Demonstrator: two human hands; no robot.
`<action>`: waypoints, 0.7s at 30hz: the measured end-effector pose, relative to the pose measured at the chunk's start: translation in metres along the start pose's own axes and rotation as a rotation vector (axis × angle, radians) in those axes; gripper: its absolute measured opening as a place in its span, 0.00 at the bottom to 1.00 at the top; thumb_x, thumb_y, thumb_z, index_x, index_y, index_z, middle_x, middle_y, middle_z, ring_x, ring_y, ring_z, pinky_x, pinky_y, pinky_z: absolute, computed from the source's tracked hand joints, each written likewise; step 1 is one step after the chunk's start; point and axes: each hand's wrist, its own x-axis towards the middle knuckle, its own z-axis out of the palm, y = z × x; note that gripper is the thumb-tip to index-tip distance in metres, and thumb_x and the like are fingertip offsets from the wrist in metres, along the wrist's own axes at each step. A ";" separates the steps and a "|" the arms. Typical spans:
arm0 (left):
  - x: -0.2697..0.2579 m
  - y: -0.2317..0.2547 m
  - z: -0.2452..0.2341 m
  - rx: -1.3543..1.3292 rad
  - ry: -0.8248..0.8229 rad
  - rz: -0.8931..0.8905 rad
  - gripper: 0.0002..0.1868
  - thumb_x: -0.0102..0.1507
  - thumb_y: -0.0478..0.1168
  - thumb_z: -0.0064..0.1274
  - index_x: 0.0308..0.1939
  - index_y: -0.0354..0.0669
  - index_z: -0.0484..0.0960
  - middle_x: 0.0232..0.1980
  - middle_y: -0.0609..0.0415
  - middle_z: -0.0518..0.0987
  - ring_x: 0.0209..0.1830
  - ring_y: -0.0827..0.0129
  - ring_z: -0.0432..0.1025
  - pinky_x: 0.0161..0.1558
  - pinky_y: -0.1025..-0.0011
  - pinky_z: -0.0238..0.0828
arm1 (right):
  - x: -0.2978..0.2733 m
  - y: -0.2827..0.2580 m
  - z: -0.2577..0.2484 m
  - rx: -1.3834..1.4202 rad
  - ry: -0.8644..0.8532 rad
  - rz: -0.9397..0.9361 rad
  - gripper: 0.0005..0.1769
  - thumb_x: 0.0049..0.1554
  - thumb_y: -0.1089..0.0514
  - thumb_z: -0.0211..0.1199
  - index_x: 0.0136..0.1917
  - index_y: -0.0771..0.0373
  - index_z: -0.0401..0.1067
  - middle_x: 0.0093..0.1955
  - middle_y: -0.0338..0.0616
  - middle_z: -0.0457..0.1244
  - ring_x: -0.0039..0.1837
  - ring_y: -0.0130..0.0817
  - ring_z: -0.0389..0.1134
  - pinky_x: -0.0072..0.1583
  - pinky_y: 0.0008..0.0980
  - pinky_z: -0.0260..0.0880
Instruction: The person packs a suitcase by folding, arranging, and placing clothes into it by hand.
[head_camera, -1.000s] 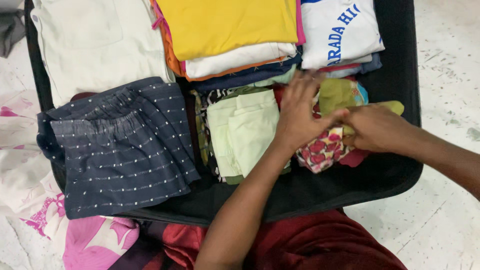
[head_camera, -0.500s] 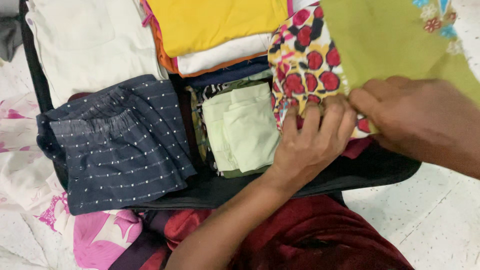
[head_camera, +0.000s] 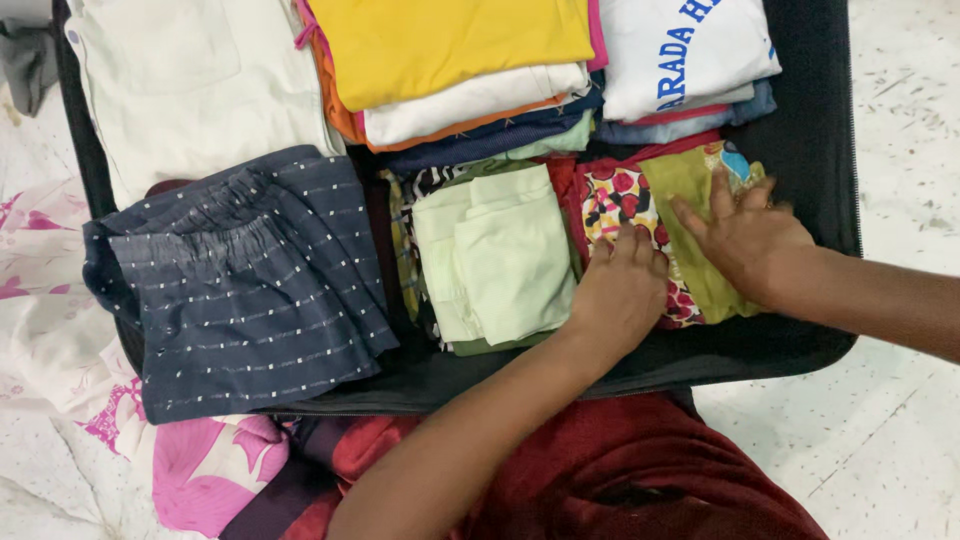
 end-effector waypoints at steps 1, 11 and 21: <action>0.016 0.005 -0.001 0.000 -0.001 0.004 0.21 0.72 0.46 0.45 0.64 0.37 0.76 0.71 0.37 0.72 0.76 0.46 0.64 0.70 0.49 0.65 | 0.010 0.004 0.003 0.003 -0.002 0.002 0.51 0.59 0.57 0.62 0.85 0.52 0.36 0.85 0.69 0.39 0.76 0.74 0.54 0.64 0.52 0.71; 0.025 0.020 0.021 -0.283 -0.263 -0.377 0.61 0.56 0.61 0.58 0.82 0.49 0.36 0.85 0.36 0.31 0.83 0.31 0.28 0.72 0.27 0.33 | 0.069 -0.029 0.054 -0.283 0.104 -0.139 0.51 0.60 0.60 0.59 0.85 0.65 0.31 0.83 0.77 0.27 0.74 0.88 0.43 0.56 0.70 0.67; 0.029 0.051 0.087 -0.006 -0.108 -0.199 0.34 0.71 0.49 0.36 0.80 0.46 0.50 0.84 0.39 0.42 0.82 0.29 0.35 0.70 0.22 0.28 | 0.027 -0.025 0.043 0.064 0.241 0.024 0.27 0.61 0.51 0.60 0.70 0.66 0.64 0.70 0.58 0.62 0.73 0.56 0.66 0.66 0.45 0.74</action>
